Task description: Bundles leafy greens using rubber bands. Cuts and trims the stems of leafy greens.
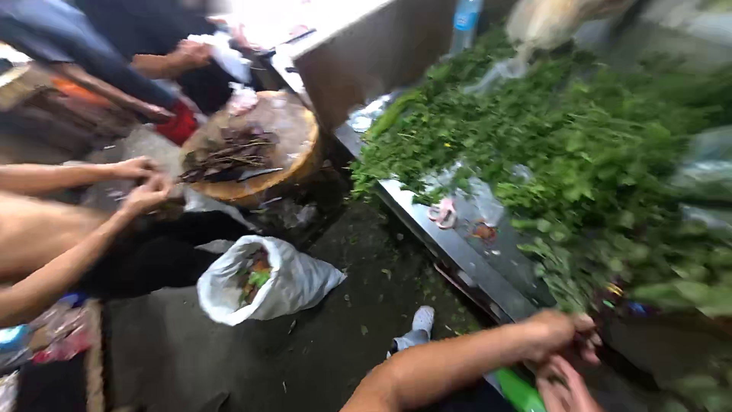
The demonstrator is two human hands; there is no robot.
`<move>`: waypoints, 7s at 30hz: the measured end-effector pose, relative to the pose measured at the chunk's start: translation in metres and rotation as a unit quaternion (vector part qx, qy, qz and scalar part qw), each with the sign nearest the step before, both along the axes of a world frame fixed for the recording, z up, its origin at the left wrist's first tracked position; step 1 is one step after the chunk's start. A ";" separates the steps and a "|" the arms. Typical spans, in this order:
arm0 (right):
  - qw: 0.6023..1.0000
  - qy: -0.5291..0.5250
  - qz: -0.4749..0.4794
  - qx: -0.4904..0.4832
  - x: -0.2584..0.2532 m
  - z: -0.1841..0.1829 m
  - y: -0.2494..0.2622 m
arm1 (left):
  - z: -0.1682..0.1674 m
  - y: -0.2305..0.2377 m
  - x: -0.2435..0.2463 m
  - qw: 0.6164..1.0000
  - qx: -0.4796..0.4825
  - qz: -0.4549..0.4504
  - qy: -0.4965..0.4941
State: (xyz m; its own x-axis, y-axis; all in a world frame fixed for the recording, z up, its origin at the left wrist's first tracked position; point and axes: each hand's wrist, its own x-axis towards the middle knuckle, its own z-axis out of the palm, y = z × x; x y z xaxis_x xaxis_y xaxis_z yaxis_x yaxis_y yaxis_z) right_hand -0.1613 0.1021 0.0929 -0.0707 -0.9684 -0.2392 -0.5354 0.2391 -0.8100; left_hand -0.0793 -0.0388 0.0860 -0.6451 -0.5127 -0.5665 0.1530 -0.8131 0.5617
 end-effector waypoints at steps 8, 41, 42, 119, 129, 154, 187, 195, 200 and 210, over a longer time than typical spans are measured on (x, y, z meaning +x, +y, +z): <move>0.976 -0.090 -0.179 -0.088 -0.054 -0.026 -0.021 | -0.010 0.006 0.026 0.995 0.058 0.078 -0.036; 0.989 0.134 0.032 -0.061 0.012 -0.018 0.008 | -0.035 0.031 0.020 1.000 -0.016 -0.019 -0.020; 0.986 0.149 0.048 -0.053 0.015 -0.019 0.012 | -0.031 0.028 0.021 0.999 -0.026 -0.017 -0.029; 0.899 -0.427 0.033 -0.094 -0.003 -0.032 -0.035 | -0.032 0.044 0.078 0.995 0.061 0.073 -0.036; 0.968 0.120 0.145 0.167 -0.001 -0.034 0.001 | -0.018 0.031 0.066 0.988 0.079 0.116 -0.057; 0.983 -0.043 -0.166 -0.063 0.024 -0.038 -0.032 | -0.036 0.046 0.086 0.983 0.144 0.112 -0.007; 0.973 -0.227 -0.043 -0.014 -0.003 -0.031 -0.017 | -0.028 0.057 0.086 0.977 0.160 0.141 -0.003; 0.986 -0.094 0.136 -0.034 0.006 -0.027 0.013 | -0.039 0.046 0.062 0.997 0.060 0.047 -0.028; 0.991 -0.017 0.127 -0.028 0.009 -0.021 0.011 | -0.040 0.032 0.038 0.998 0.058 0.001 -0.011; 0.964 0.160 0.010 -0.214 0.003 0.041 0.018 | -0.051 0.036 0.015 0.997 0.070 0.007 0.000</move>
State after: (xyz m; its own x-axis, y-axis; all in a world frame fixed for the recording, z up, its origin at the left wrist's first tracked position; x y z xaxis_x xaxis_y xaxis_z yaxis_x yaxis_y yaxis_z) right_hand -0.1581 0.1201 0.1339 -0.0547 -0.9754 0.2136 -0.7755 -0.0933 -0.6244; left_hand -0.0647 -0.0032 0.0345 -0.6377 -0.4377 -0.6338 0.1654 -0.8815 0.4423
